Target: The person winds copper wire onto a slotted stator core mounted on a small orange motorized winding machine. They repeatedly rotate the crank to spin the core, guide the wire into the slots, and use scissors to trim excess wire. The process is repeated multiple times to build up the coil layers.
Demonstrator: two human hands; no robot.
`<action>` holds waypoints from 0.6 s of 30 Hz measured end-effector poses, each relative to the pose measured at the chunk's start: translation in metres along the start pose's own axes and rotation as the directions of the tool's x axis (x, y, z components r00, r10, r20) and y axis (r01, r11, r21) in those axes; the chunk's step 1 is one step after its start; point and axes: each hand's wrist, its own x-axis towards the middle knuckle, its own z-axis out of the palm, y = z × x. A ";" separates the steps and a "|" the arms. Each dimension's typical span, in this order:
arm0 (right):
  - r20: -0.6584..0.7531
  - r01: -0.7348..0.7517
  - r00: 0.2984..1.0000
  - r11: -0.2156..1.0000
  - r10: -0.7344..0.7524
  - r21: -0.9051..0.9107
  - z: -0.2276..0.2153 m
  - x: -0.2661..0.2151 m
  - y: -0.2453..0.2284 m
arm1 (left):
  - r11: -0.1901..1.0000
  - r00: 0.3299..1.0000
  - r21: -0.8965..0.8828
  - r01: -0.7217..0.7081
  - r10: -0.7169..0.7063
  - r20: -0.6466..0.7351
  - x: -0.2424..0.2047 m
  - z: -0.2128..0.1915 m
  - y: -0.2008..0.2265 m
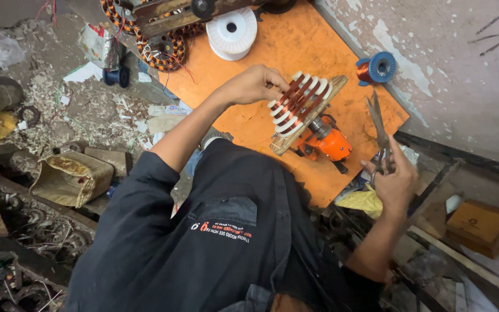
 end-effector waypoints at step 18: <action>0.070 -0.369 0.923 0.923 0.377 -0.110 0.071 0.013 0.077 | 0.998 0.977 0.059 0.027 -0.039 0.211 0.020 -0.004 0.014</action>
